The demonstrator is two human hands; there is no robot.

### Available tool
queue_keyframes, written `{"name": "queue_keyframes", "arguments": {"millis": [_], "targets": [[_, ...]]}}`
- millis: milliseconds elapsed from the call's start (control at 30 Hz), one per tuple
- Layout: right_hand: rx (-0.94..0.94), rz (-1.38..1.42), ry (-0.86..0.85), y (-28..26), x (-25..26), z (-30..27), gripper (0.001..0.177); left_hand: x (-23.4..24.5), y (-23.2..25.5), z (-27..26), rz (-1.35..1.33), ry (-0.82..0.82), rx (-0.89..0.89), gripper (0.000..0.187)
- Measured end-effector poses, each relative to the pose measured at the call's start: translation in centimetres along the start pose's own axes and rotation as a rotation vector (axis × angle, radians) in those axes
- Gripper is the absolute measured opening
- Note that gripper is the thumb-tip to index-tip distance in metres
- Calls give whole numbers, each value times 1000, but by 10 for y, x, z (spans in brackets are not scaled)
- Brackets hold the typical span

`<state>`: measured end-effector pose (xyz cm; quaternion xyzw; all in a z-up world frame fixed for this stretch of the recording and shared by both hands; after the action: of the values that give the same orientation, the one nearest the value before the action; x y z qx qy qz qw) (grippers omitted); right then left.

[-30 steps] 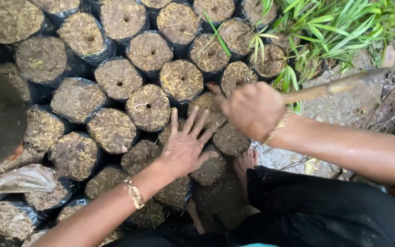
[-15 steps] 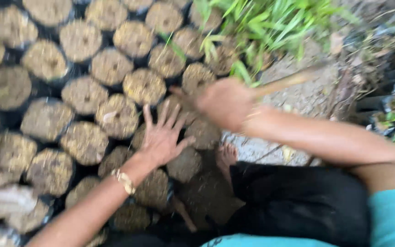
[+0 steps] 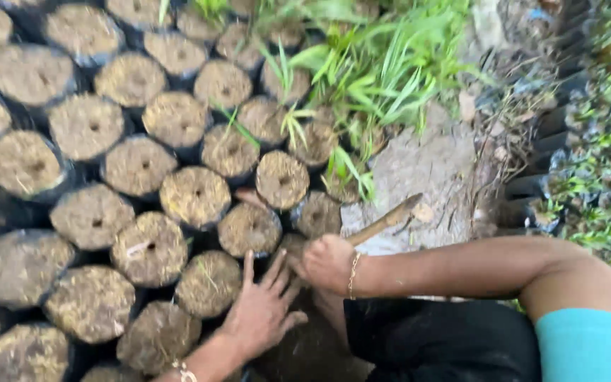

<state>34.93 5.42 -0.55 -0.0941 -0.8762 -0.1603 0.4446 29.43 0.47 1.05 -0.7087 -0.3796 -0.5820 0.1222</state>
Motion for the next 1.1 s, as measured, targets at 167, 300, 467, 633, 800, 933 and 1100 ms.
{"name": "queue_keyframes", "arguments": {"millis": [167, 300, 467, 633, 800, 933, 1100], "targets": [[-87, 121, -731, 52, 109, -25, 30, 2, -11, 5, -134, 56, 49, 88], [-250, 141, -586, 89, 153, -42, 19, 43, -9, -46, -117, 322, -24, 76], [-170, 170, -721, 44, 201, -21, 37, 32, -46, -119, -128, 307, 26, 62], [67, 39, -325, -5, 181, 25, 6, 5, -48, -144, -31, 290, 204, 73], [72, 17, 337, -61, 144, 86, 31, -17, -60, -143, 23, 389, 261, 83], [171, 89, -113, -65, 141, 94, 18, -108, -74, -115, 141, 522, 286, 82], [264, -80, -317, -58, 150, 77, 18, -146, -84, -112, -8, 546, 293, 97]]}}
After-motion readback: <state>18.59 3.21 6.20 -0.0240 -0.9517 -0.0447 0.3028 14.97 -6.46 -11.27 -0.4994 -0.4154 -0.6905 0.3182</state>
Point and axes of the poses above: each hand's wrist, its own z-axis towards the middle knuckle, its own x-axis out of the back of the hand, y = z × x, the point moved 9 cm from there along z, towards the middle knuckle, and after that the axes turned 9 degrees about -y, right-handed, at the moved point
